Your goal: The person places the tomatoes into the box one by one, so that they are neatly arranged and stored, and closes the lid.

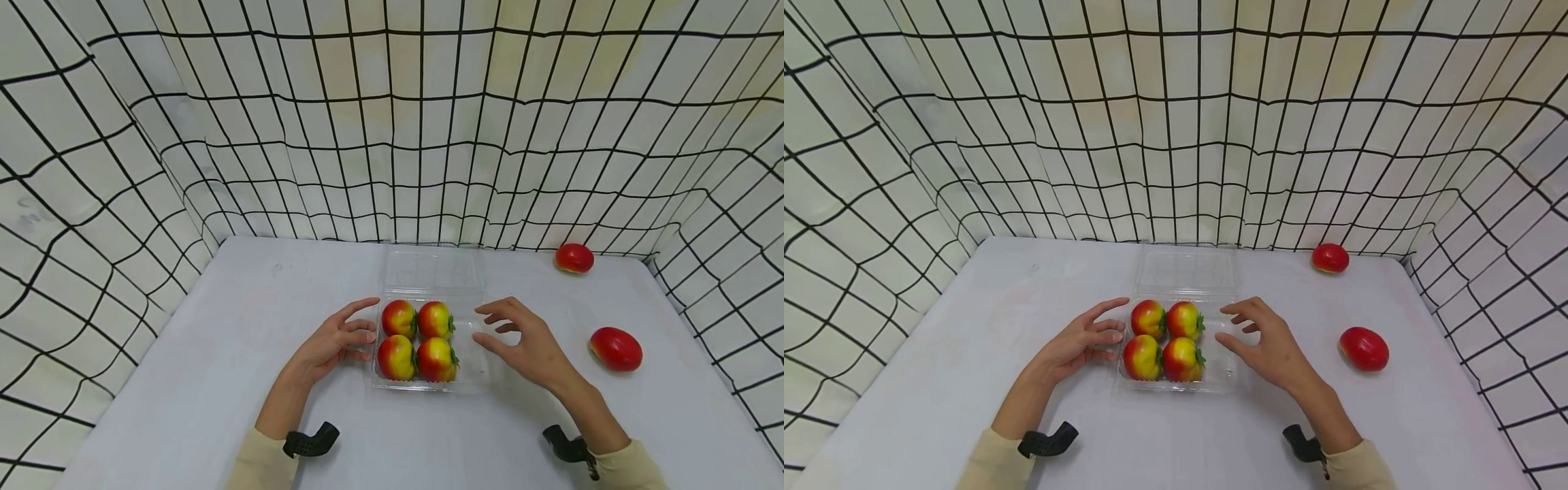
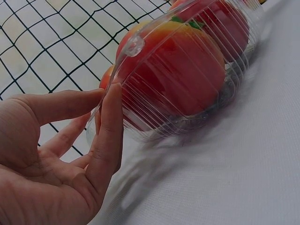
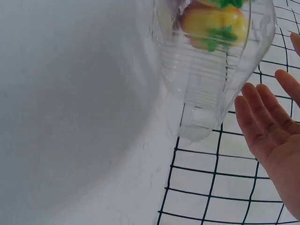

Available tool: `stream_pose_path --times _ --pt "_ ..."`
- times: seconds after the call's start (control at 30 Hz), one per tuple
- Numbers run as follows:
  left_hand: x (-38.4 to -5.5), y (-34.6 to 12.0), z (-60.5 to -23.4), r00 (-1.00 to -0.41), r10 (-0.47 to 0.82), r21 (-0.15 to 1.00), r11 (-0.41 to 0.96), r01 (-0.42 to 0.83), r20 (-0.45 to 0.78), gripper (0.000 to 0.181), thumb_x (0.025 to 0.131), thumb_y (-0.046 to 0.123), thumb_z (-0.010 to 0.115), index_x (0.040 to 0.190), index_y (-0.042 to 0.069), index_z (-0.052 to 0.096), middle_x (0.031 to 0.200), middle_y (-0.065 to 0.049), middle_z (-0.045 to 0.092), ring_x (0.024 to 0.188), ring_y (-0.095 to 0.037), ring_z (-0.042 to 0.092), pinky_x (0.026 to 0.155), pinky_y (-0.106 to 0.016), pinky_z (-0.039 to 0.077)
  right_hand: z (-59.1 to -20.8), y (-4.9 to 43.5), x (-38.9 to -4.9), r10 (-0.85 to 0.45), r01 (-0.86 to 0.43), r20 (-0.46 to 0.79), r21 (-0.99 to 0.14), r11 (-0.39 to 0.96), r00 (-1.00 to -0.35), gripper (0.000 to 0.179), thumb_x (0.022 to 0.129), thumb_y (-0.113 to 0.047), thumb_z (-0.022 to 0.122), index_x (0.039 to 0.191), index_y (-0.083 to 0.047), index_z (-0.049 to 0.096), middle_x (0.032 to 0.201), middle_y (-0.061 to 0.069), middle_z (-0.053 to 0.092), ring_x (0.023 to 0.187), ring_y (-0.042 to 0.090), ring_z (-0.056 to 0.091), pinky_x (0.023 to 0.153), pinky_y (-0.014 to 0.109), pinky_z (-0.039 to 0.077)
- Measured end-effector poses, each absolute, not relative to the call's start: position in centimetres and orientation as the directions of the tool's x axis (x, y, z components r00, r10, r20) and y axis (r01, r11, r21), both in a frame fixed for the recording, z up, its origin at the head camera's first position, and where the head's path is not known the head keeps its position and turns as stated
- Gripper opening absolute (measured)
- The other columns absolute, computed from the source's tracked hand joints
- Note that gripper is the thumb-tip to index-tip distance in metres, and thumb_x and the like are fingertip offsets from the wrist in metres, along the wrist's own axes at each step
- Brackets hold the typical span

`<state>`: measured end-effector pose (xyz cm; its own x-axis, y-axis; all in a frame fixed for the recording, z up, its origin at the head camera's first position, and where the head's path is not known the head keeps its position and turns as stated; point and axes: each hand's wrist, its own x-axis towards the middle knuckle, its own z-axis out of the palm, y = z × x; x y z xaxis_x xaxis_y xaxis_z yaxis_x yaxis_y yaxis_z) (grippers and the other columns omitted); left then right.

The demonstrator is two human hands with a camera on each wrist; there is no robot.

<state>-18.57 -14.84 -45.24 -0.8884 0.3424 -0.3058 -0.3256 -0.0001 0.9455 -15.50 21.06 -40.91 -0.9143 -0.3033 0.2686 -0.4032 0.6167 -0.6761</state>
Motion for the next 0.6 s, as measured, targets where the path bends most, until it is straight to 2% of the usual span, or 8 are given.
stream_pose_path --times 0.23,0.47,0.6 --pt "-18.5 -14.8 -45.2 -0.888 0.348 0.946 -0.01 -0.325 -0.301 0.069 0.097 0.01 0.069 0.159 0.024 0.042 0.11 -0.003 0.061 0.096 -0.017 0.067 0.078 -0.029 0.065 -40.9 21.9 -15.5 -0.268 -0.377 0.265 -0.664 0.645 -0.926 0.042 0.091 -0.025 0.082 0.13 -0.019 0.068 0.124 0.0 0.067 0.111 0.021 0.069 0.094 0.039 0.064" --pt "-18.5 -14.8 -45.2 -0.885 0.354 0.944 -0.017 -0.329 -0.302 0.069 0.097 0.01 0.069 0.159 0.024 0.042 0.11 -0.002 0.061 0.096 -0.016 0.067 0.078 -0.029 0.065 -40.7 23.1 -15.6 -0.225 -0.334 0.247 -0.675 0.658 -0.943 0.042 0.093 -0.026 0.08 0.131 -0.016 0.067 0.128 0.009 0.067 0.113 0.027 0.069 0.095 0.051 0.062" --pt "-18.5 -14.8 -45.2 -0.886 0.355 0.945 -0.021 -0.327 -0.299 0.068 0.098 0.009 0.068 0.159 0.023 0.042 0.109 -0.002 0.061 0.093 -0.016 0.067 0.077 -0.028 0.065 -40.5 23.8 -15.8 -0.198 -0.291 0.214 -0.681 0.672 -0.957 0.045 0.095 -0.03 0.078 0.135 -0.015 0.065 0.131 0.008 0.065 0.117 0.028 0.068 0.098 0.054 0.061"
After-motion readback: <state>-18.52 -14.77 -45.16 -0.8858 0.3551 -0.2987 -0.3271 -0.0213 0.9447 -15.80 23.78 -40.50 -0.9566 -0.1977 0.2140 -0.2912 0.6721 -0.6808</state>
